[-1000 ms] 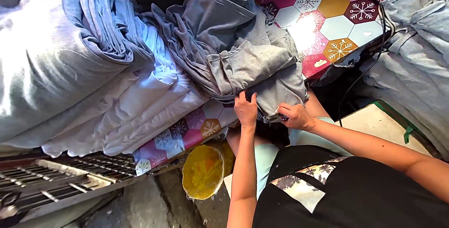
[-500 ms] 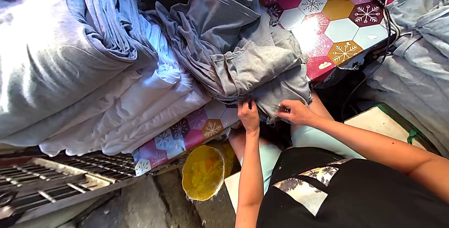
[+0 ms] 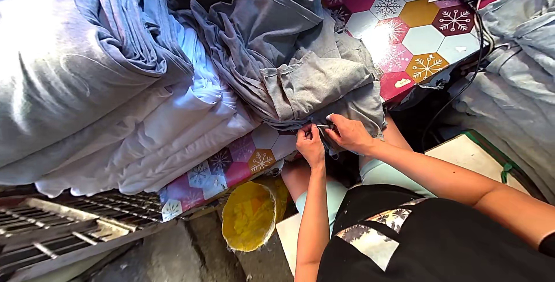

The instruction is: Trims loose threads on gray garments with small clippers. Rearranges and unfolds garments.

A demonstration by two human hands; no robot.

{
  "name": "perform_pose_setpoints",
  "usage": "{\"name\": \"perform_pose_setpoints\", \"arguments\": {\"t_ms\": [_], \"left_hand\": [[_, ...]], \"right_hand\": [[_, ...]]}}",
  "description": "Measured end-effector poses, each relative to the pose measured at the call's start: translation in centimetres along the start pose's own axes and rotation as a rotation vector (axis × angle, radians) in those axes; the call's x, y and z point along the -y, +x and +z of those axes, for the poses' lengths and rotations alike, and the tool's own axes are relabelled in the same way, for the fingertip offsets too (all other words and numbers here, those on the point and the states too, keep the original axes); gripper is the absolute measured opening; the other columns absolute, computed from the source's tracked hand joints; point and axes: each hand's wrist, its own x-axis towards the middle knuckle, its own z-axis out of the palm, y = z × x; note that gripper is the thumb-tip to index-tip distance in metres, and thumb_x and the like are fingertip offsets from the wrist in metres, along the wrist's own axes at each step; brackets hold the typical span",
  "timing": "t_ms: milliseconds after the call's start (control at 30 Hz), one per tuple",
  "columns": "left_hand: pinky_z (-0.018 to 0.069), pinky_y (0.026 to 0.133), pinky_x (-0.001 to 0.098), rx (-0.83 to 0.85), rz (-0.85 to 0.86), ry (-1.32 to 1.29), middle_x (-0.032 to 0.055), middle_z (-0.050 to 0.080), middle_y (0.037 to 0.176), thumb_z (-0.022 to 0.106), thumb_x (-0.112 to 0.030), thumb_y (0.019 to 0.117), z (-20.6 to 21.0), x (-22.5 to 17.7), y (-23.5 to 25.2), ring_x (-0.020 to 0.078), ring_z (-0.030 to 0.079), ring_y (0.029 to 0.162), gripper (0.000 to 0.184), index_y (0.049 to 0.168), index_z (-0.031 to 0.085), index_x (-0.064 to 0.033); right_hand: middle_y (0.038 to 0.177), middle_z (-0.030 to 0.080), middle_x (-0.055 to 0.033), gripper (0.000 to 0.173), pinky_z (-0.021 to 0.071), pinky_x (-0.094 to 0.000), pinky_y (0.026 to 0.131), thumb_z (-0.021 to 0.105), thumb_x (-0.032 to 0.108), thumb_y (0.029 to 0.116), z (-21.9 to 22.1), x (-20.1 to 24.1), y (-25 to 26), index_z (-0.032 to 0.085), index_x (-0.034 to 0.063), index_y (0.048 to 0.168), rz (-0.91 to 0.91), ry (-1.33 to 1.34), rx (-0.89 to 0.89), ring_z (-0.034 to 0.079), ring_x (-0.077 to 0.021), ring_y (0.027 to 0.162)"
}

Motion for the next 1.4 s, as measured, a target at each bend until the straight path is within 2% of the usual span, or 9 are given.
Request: {"name": "perform_pose_setpoints", "arguments": {"t_ms": [67, 167, 400, 567, 733, 1000, 1167, 1300, 1400], "left_hand": [[0.0549, 0.067, 0.0233, -0.006, -0.035, -0.053, 0.0050, 0.067, 0.084, 0.067, -0.007, 0.0971, 0.2, -0.2, -0.1, 0.0066, 0.062, 0.068, 0.008, 0.099, 0.069, 0.0001], [0.0523, 0.065, 0.0222, -0.023, -0.065, -0.094, 0.0042, 0.065, 0.085, 0.066, -0.007, 0.0977, 0.3, -0.5, -0.2, 0.0066, 0.059, 0.067, 0.007, 0.100, 0.068, -0.0004], [0.0602, 0.076, 0.0306, -0.014, -0.066, -0.198, 0.0077, 0.065, 0.090, 0.063, -0.003, 0.0981, 0.3, -0.5, -0.3, 0.0123, 0.066, 0.077, 0.006, 0.101, 0.065, 0.0018], [0.0544, 0.068, 0.0231, -0.017, -0.064, -0.169, 0.0047, 0.065, 0.087, 0.064, -0.004, 0.0975, 0.6, -0.5, -0.6, 0.0072, 0.061, 0.071, 0.005, 0.098, 0.067, 0.0002], [0.0530, 0.065, 0.0219, -0.020, -0.069, -0.161, 0.0035, 0.064, 0.084, 0.064, -0.004, 0.0975, 0.6, -0.6, -0.6, 0.0058, 0.059, 0.067, 0.005, 0.097, 0.066, -0.0004], [0.0518, 0.066, 0.0211, -0.016, -0.081, -0.153, 0.0040, 0.063, 0.085, 0.062, -0.006, 0.0988, 0.6, -0.6, -0.6, 0.0057, 0.058, 0.070, 0.008, 0.100, 0.066, 0.0008], [0.0567, 0.074, 0.0260, 0.008, -0.091, -0.181, 0.0049, 0.064, 0.085, 0.063, -0.006, 0.0986, 0.7, -0.8, -0.5, 0.0087, 0.063, 0.074, 0.007, 0.098, 0.066, 0.0000], [0.0535, 0.068, 0.0233, 0.017, -0.066, -0.142, 0.0039, 0.064, 0.082, 0.064, -0.006, 0.0976, 0.8, -0.7, -0.5, 0.0074, 0.060, 0.069, 0.006, 0.096, 0.066, -0.0008], [0.0525, 0.067, 0.0219, 0.017, -0.054, -0.130, 0.0034, 0.064, 0.082, 0.064, -0.003, 0.0963, 0.8, -0.6, -0.5, 0.0061, 0.060, 0.069, 0.004, 0.094, 0.066, -0.0006]], "right_hand": [[0.107, 0.069, -0.0218, 0.038, 0.0580, -0.0538, 0.066, 0.061, 0.023, 0.1008, 1.0, 0.1, -0.5, 0.061, -0.0037, 0.128, -0.032, 0.023, -0.014, 0.071, -0.0373, 0.078], [0.103, 0.068, -0.0216, 0.035, 0.0580, -0.0503, 0.061, 0.062, 0.021, 0.1012, 2.4, 0.2, -0.7, 0.063, -0.0050, 0.125, -0.069, 0.040, -0.105, 0.071, -0.0359, 0.074], [0.099, 0.068, -0.0212, 0.032, 0.0566, -0.0493, 0.057, 0.063, 0.019, 0.0998, 2.3, 0.6, -0.5, 0.065, -0.0053, 0.121, -0.049, 0.035, -0.191, 0.069, -0.0345, 0.069], [0.095, 0.067, -0.0201, 0.029, 0.0559, -0.0474, 0.054, 0.064, 0.018, 0.0992, 2.7, 0.3, 0.3, 0.067, -0.0040, 0.118, -0.097, -0.008, -0.234, 0.068, -0.0332, 0.066], [0.092, 0.068, -0.0189, 0.027, 0.0554, -0.0447, 0.052, 0.064, 0.017, 0.0991, 3.3, 0.3, 0.3, 0.069, -0.0043, 0.114, -0.134, -0.009, -0.317, 0.068, -0.0314, 0.063], [0.087, 0.066, -0.0180, 0.028, 0.0536, -0.0435, 0.048, 0.062, 0.018, 0.0997, 2.7, 0.7, 0.1, 0.071, -0.0033, 0.116, -0.148, -0.067, -0.329, 0.066, -0.0309, 0.059], [0.091, 0.068, -0.0185, 0.027, 0.0553, -0.0458, 0.051, 0.065, 0.018, 0.0993, 1.9, 0.8, 0.3, 0.071, -0.0024, 0.115, -0.087, -0.031, -0.305, 0.068, -0.0316, 0.063], [0.093, 0.069, -0.0186, 0.026, 0.0571, -0.0502, 0.061, 0.064, 0.019, 0.0995, 2.2, 0.2, 0.1, 0.070, -0.0023, 0.113, -0.025, 0.084, -0.236, 0.070, -0.0336, 0.073], [0.091, 0.068, -0.0178, 0.025, 0.0568, -0.0476, 0.057, 0.065, 0.017, 0.0987, 2.8, -0.2, 0.1, 0.070, -0.0030, 0.113, -0.084, 0.086, -0.285, 0.069, -0.0321, 0.069]]}}
